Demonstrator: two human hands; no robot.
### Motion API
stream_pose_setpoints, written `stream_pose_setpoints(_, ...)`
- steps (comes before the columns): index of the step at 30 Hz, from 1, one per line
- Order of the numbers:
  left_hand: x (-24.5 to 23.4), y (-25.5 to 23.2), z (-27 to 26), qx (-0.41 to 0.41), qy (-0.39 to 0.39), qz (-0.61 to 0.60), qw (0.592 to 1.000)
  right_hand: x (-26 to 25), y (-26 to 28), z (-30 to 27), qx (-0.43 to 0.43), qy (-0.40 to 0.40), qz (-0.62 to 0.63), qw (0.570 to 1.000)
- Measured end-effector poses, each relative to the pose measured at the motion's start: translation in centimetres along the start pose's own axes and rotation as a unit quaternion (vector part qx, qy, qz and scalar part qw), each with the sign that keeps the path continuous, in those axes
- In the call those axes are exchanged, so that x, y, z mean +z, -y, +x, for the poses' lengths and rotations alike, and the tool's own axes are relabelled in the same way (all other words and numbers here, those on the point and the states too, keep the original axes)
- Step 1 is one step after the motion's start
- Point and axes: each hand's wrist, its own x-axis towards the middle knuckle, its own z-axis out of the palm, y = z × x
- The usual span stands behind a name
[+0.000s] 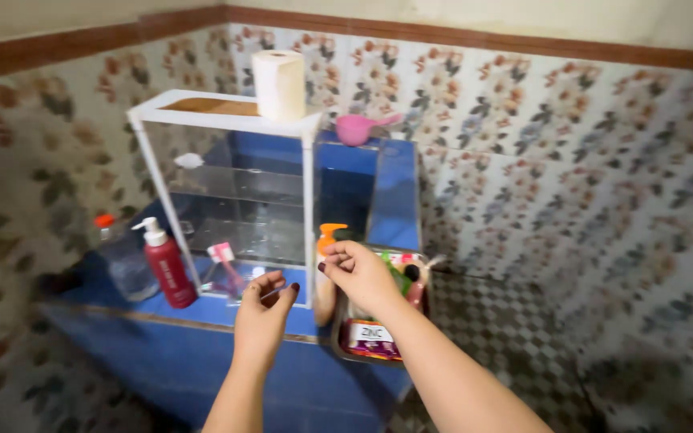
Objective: Organizing and sorting various toiletries including toothbrushes and lotion bottles in a bathroom.
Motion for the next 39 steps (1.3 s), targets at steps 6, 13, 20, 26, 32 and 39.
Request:
stream_pose_setpoints(6, 5.0, 0.8, -0.2, 0.009, 0.06, -0.039, 0.997, -5.7, 0.1, -1.5, 0.022, -0.04, -0.022, 0.999)
stream_pose_setpoints(13, 11.1, 0.2, 0.3, 0.042, 0.085, -0.039, 0.995, -11.9, -1.1, -1.1, 0.041, -0.051, 0.034, 0.997)
stream_pose_setpoints(20, 18.1, 2.3, 0.3, 0.075, 0.041, -0.114, 0.99, -19.5, -5.4, 0.3, 0.001, -0.027, 0.002, 1.0)
stream_pose_setpoints(26, 22.3, 3.0, -0.7, 0.087, 0.01, -0.151, 0.985, -24.2, -8.2, 2.4, 0.009, 0.002, 0.016, 1.0)
stream_pose_setpoints(32, 22.7, 3.4, -2.0, 0.059, -0.062, -0.069, 0.994, -23.8, -10.8, 3.9, 0.022, 0.045, 0.037, 0.998)
stream_pose_setpoints(39, 21.2, 5.1, 0.5, 0.079, -0.131, -0.004, 0.988, -21.4, -14.8, 6.3, 0.009, 0.075, 0.078, 0.994)
